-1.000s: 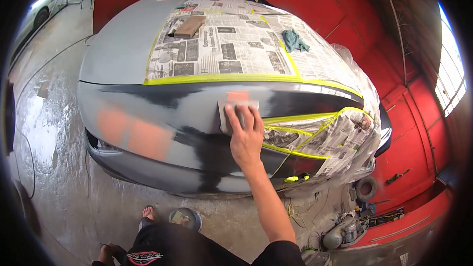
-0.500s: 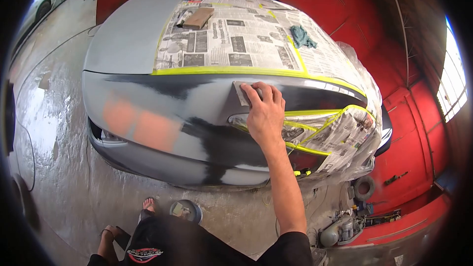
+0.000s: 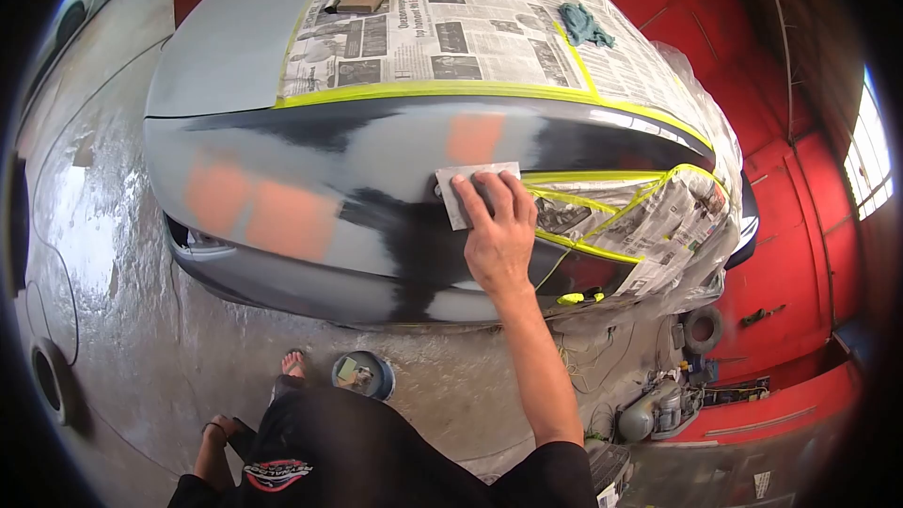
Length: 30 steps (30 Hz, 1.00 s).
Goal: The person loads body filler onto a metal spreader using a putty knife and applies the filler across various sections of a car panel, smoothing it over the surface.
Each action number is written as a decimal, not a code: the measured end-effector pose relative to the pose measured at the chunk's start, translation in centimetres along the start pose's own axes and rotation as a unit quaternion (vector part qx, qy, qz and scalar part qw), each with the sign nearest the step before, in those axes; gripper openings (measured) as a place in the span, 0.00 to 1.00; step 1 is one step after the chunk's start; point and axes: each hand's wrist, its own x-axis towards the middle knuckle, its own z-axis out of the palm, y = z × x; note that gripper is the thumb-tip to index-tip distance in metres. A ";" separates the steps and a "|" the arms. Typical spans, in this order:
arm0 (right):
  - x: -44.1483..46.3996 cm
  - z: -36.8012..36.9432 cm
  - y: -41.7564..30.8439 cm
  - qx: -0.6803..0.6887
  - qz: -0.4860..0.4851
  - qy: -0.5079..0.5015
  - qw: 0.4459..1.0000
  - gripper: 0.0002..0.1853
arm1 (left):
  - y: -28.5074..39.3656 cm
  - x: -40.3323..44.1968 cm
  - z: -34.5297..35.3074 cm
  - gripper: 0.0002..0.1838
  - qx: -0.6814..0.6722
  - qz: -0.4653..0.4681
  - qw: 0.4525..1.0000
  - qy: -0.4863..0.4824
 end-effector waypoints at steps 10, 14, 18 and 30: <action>5.9 -2.6 3.2 0.015 0.003 -0.006 1.000 0.41 | 1.3 0.7 0.0 0.33 0.036 0.004 0.999 -0.006; 6.6 -2.1 3.3 0.023 0.003 -0.012 1.000 0.42 | -0.4 5.7 1.5 0.33 0.096 0.053 0.994 -0.002; 6.7 -1.3 3.6 0.022 0.002 -0.010 1.000 0.42 | -0.2 5.0 1.3 0.32 0.097 0.057 0.994 -0.009; -2.1 4.1 2.3 0.008 0.004 0.064 0.998 0.34 | 1.8 -2.3 -1.0 0.31 0.016 -0.004 1.000 0.022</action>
